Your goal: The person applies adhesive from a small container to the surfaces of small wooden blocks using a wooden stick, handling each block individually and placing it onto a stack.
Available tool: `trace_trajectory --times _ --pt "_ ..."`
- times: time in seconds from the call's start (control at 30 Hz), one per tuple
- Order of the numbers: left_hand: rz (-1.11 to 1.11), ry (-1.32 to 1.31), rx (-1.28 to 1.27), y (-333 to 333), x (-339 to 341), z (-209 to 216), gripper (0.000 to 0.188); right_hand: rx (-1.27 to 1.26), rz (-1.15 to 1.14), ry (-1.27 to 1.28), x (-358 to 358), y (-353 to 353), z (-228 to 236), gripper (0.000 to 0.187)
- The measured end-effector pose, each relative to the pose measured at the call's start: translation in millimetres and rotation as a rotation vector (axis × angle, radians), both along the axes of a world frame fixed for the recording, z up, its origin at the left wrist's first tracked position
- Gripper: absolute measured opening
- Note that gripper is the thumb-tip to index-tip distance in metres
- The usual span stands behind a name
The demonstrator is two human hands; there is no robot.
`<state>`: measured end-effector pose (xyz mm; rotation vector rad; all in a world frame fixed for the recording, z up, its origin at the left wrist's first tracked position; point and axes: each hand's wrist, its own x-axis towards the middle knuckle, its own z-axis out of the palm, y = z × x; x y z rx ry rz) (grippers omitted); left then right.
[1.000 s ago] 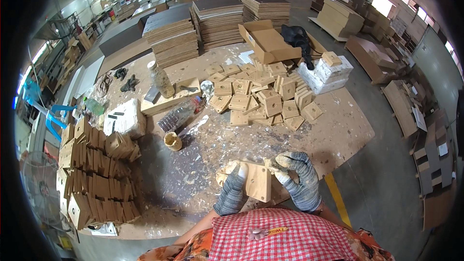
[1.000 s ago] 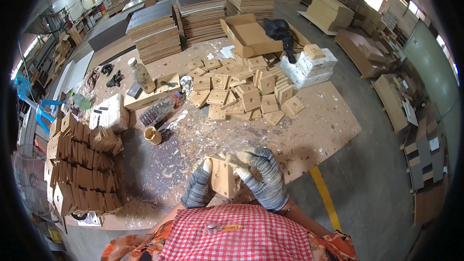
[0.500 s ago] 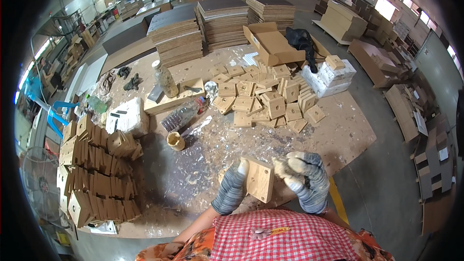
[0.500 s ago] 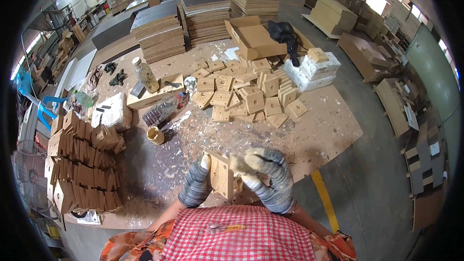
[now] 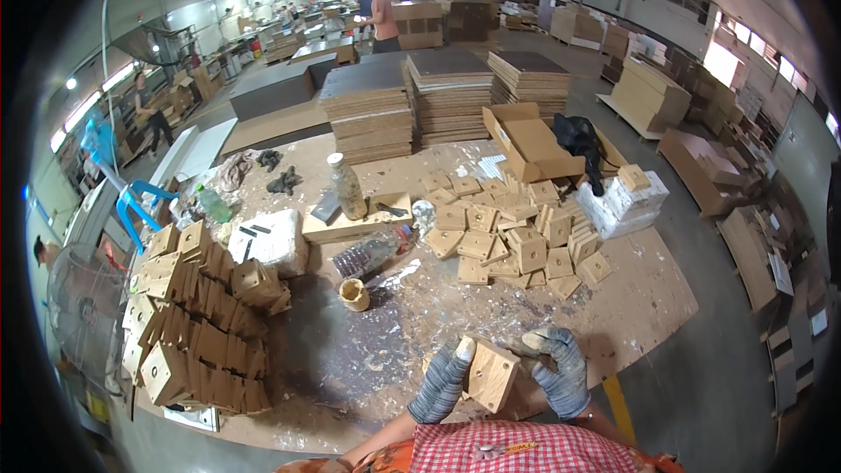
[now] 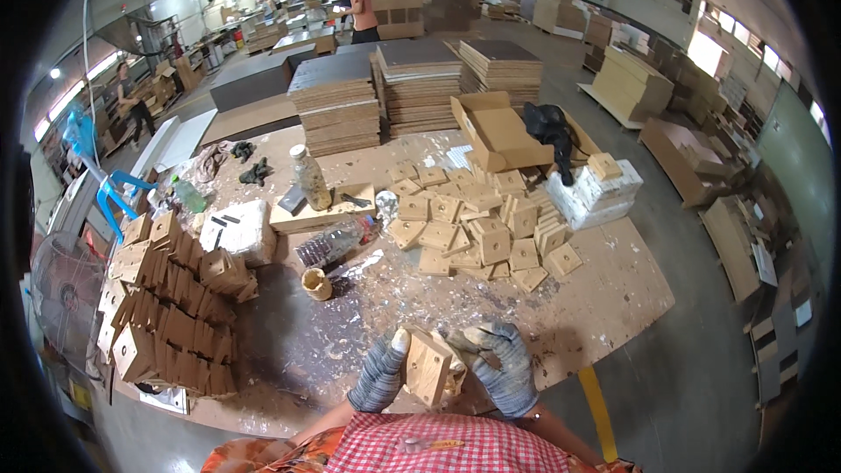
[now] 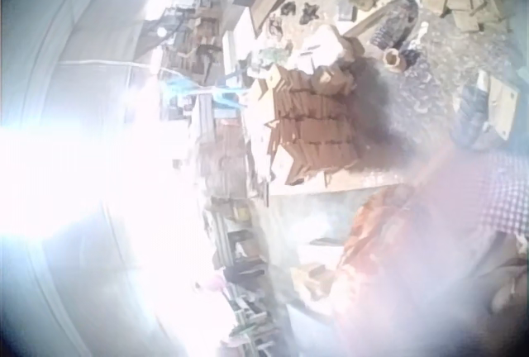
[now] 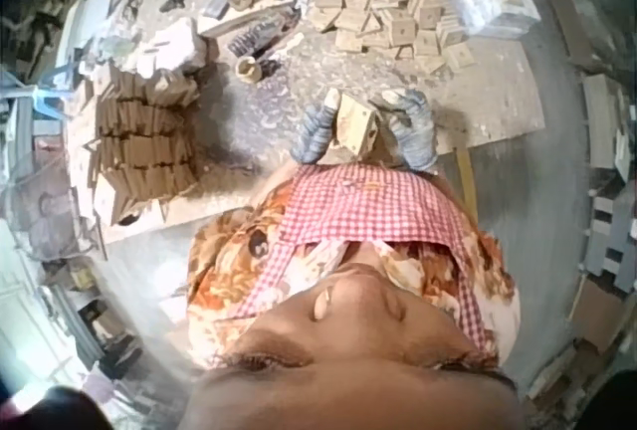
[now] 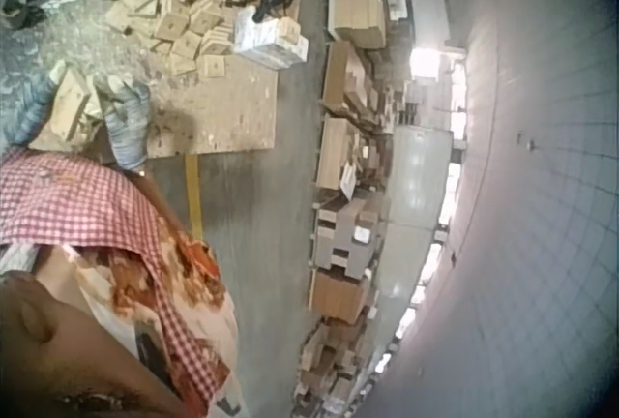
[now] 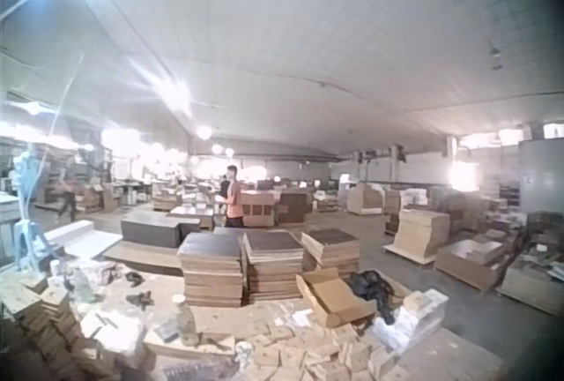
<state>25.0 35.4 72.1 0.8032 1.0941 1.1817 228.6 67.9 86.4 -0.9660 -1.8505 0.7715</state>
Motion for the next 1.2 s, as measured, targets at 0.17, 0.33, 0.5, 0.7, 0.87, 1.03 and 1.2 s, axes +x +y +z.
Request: trace_trajectory --times 0.17,0.33,0.5,0.7,0.87,1.03,1.2 --pt "0.049 0.026 0.016 0 -13 -3 0.046 -0.155 -0.088 0.291 1 -8 -8 0.027" --pt "-0.023 0.085 0.015 -8 -23 5 0.049 -0.062 -0.097 0.282 -10 -5 1 0.030" --pt "0.032 0.101 0.020 -16 -28 18 0.052 0.002 -0.091 0.140 -13 -3 16 0.030" --pt "0.098 0.083 0.044 -26 -35 27 0.048 -0.084 0.019 0.256 -22 6 15 0.029" --pt "0.091 0.127 0.031 -28 -37 29 0.049 -0.053 0.062 0.153 -31 8 12 0.028" --pt "0.149 0.141 0.029 -30 -46 21 0.048 -0.093 0.177 0.106 -37 6 7 0.028" --pt "0.213 0.224 0.027 -27 -57 17 0.046 -0.184 0.273 0.258 -38 -8 1 0.024"
